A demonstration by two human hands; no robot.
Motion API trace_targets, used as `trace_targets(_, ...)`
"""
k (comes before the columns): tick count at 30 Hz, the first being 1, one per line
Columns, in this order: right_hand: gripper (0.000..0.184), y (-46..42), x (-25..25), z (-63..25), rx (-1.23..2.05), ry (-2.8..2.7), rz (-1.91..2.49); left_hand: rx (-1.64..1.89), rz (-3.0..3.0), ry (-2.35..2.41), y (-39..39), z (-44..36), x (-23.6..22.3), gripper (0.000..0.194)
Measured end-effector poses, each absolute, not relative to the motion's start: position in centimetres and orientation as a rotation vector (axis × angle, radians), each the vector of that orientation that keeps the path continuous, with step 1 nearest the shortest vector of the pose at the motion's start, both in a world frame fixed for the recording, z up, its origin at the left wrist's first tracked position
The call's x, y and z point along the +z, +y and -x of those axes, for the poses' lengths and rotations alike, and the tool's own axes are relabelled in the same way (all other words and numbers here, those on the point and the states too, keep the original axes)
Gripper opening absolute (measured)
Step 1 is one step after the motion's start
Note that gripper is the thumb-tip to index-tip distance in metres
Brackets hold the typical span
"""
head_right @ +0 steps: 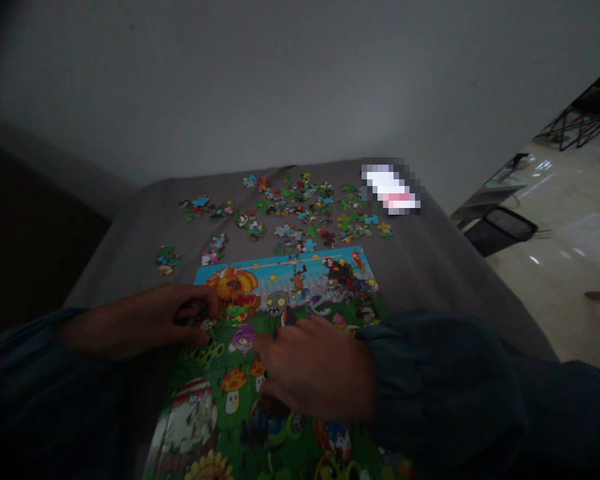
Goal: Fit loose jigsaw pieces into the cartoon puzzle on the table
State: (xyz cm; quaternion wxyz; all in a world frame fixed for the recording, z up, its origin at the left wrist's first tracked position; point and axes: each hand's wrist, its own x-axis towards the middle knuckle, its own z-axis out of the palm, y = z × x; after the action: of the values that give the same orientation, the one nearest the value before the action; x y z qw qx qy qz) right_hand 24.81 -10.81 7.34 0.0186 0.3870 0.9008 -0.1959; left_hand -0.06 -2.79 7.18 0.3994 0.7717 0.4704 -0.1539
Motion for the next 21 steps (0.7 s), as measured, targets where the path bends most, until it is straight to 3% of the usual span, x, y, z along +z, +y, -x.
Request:
trace_targets(8,0.024,-11.02,7.90,-25.29,-0.478,2.880,-0.928,-0.338,-1.947,1.196,-2.84,0.25,7.06,0.028)
trace_targets(21,0.026,-11.72,7.94,-25.21,-0.360,2.893,-0.961,-0.375,-1.978,1.257,-2.64,-0.06,7.25,0.029)
